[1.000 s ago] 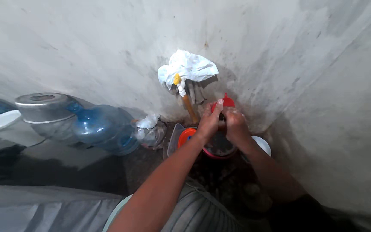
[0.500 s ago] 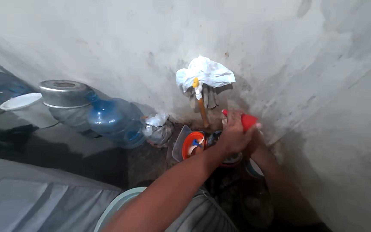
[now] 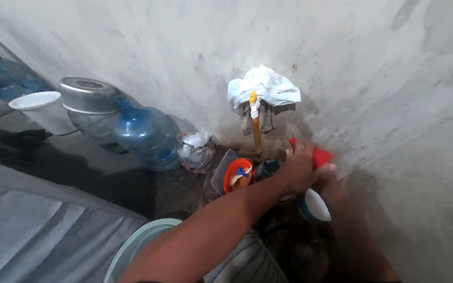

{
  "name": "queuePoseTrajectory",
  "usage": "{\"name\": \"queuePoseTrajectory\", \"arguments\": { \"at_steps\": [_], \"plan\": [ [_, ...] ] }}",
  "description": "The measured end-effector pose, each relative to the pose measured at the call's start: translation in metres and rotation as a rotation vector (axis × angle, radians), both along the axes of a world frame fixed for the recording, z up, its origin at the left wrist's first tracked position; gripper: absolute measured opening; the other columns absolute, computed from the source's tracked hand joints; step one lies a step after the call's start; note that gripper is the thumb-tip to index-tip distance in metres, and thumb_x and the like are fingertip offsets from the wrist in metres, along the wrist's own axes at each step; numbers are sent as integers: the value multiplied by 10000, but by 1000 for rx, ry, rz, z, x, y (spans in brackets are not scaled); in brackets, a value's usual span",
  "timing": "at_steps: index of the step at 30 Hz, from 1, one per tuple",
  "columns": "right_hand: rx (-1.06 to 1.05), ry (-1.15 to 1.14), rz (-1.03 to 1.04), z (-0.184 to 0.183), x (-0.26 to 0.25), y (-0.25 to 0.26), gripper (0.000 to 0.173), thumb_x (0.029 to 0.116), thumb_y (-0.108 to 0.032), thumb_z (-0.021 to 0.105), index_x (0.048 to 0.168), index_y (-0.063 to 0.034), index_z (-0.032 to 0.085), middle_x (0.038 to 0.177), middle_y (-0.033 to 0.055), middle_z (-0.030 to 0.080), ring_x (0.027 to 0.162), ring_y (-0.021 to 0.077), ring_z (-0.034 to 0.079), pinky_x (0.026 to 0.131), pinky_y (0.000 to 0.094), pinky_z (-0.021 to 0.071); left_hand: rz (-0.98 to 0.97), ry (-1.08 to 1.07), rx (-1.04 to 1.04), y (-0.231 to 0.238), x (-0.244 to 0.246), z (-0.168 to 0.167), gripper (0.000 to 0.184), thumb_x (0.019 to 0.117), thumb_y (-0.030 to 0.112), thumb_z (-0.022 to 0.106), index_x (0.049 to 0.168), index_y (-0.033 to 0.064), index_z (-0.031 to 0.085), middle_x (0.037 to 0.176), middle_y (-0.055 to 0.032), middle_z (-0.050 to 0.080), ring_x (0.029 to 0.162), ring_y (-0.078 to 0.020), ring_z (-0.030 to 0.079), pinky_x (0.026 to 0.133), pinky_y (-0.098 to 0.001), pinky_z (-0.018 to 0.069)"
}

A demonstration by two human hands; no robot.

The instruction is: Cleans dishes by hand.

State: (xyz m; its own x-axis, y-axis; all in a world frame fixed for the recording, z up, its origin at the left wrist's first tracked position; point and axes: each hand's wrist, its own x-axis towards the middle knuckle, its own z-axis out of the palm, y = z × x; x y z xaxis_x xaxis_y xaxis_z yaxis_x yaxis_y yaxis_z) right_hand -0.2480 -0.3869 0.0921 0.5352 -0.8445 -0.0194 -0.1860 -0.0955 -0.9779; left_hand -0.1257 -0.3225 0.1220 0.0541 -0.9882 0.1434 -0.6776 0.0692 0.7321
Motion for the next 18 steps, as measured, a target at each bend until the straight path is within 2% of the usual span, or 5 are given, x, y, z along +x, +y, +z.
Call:
{"name": "queuePoseTrajectory", "arguments": {
  "at_steps": [4, 6, 11, 15, 18],
  "plan": [
    [-818, 48, -114, -31, 1, -9, 226, 877, -137, 654, 1028, 14, 727, 914, 143, 730, 851, 222, 716, 781, 449, 600, 120, 300, -39, -8, 13, -4, 581, 1049, 410, 565, 1490, 49, 453, 1478, -240, 464, 1310, -369, 528, 1067, -554, 472],
    [-784, -136, -206, -37, -5, -8, 284, 974, -115, 543, 1180, -15, 711, 1081, 96, 733, 977, 130, 703, 881, 355, 597, 217, 542, -65, -16, 22, -8, 518, 1078, 449, 470, 1469, 110, 488, 1378, -196, 563, 1201, -314, 602, 986, -532, 524],
    [-532, -395, -342, -13, -8, -1, 378, 1008, -223, 440, 1273, -31, 629, 1206, 70, 608, 757, 98, 644, 607, 306, 596, 289, 1004, -20, -30, 41, -22, 803, 1025, 715, 170, 1504, 151, 480, 1387, -133, 613, 1270, -267, 599, 1052, -541, 507],
    [-708, 177, -129, 15, 6, -5, 333, 1001, -188, 550, 1268, -59, 700, 1313, 177, 606, 1023, 256, 672, 830, 452, 599, 264, 999, 28, -24, 37, -25, 893, 974, 785, 93, 1387, 161, 579, 1277, -117, 664, 1153, -254, 643, 950, -525, 547],
    [-627, 539, -199, 29, 36, -7, 241, 1013, -202, 632, 1172, -51, 733, 1213, 203, 664, 1099, 406, 655, 930, 627, 529, 205, 881, 105, -12, 23, -12, 768, 1050, 665, 122, 1527, 145, 425, 1416, -163, 564, 1240, -288, 586, 1002, -533, 505]
  ]
}}
